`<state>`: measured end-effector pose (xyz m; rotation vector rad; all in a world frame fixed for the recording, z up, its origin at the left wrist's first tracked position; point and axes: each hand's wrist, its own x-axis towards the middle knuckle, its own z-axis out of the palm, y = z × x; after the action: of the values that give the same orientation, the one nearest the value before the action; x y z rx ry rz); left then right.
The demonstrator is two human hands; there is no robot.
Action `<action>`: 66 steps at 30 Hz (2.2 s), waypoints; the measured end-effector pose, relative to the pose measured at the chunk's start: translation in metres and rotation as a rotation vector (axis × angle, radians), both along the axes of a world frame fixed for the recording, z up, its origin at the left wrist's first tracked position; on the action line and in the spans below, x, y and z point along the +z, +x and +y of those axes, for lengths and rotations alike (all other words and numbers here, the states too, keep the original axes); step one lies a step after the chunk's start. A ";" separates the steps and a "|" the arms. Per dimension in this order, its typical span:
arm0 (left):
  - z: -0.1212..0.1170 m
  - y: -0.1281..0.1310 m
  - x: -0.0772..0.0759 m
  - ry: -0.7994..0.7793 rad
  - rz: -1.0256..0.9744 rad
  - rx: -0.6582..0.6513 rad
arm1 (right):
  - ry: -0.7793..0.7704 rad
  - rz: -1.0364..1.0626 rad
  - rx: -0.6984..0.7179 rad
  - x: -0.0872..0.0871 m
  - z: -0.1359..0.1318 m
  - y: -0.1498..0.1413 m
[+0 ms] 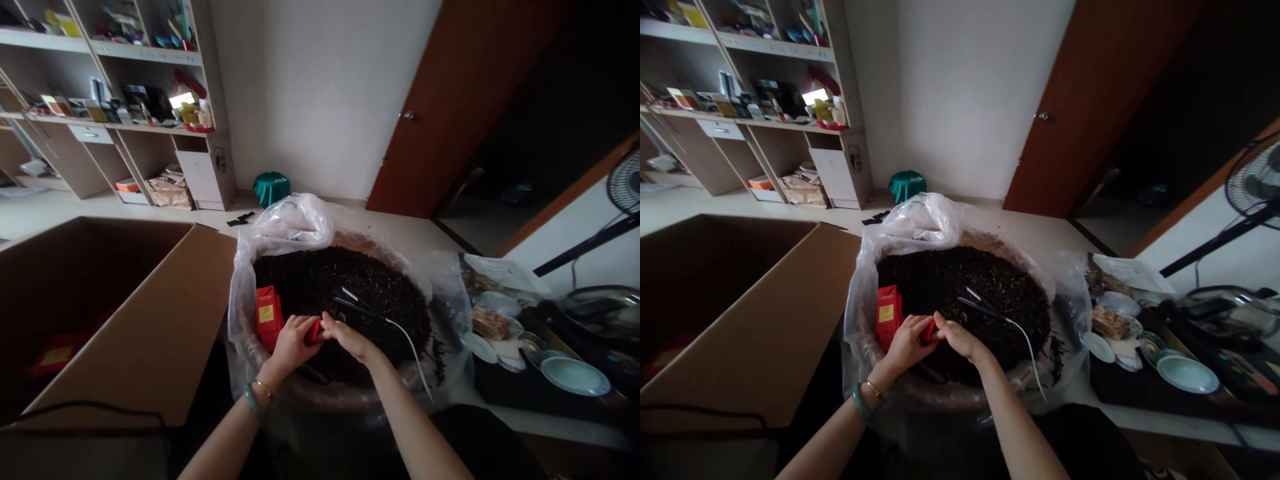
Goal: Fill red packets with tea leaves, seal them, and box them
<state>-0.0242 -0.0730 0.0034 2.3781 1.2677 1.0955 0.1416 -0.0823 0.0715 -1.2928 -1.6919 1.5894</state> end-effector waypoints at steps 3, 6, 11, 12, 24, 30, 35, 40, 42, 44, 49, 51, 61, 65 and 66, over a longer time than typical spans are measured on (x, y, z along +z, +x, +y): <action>0.003 -0.002 -0.002 -0.034 -0.136 0.073 | 0.006 0.059 -0.023 0.009 0.019 0.009; 0.005 -0.004 -0.001 -0.055 -0.303 0.176 | 0.021 0.153 -0.247 0.004 0.055 0.014; 0.007 -0.007 0.004 -0.077 -0.363 0.311 | 0.331 -0.258 -0.218 -0.032 0.121 -0.019; 0.007 -0.007 0.004 -0.079 -0.362 0.317 | 0.387 -0.363 -0.121 -0.037 0.131 -0.029; 0.006 -0.008 0.006 -0.075 -0.387 0.376 | 0.532 -0.843 0.239 -0.049 0.142 -0.077; 0.006 -0.008 0.008 -0.083 -0.402 0.389 | 0.495 -0.899 0.228 -0.050 0.139 -0.084; 0.006 -0.008 0.008 -0.078 -0.391 0.392 | 0.466 -0.941 0.193 -0.053 0.138 -0.086; 0.008 -0.008 0.008 -0.063 -0.377 0.408 | 0.478 -0.926 0.171 -0.051 0.132 -0.085; 0.008 -0.007 0.007 -0.060 -0.381 0.404 | 0.479 -0.907 0.172 -0.048 0.129 -0.081; 0.008 -0.007 0.007 -0.058 -0.383 0.405 | 0.483 -0.873 0.176 -0.044 0.127 -0.071; 0.008 -0.008 0.009 -0.071 -0.361 0.420 | 0.504 -0.619 0.036 -0.026 0.121 -0.026; 0.010 -0.007 0.011 -0.075 -0.344 0.431 | 0.489 -0.486 -0.030 -0.012 0.117 -0.008; 0.022 0.019 0.014 -0.163 -0.260 0.464 | 0.744 -0.087 -0.398 0.032 0.075 -0.015; 0.024 0.019 0.008 -0.164 -0.249 0.469 | 0.797 -0.151 -0.379 0.024 0.066 -0.025; 0.024 0.019 0.007 -0.163 -0.245 0.469 | 0.790 -0.162 -0.352 0.023 0.064 -0.025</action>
<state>-0.0056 -0.0487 0.0106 1.8064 1.7900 1.2988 0.1167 -0.0179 0.0947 -1.2042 -1.7812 0.5221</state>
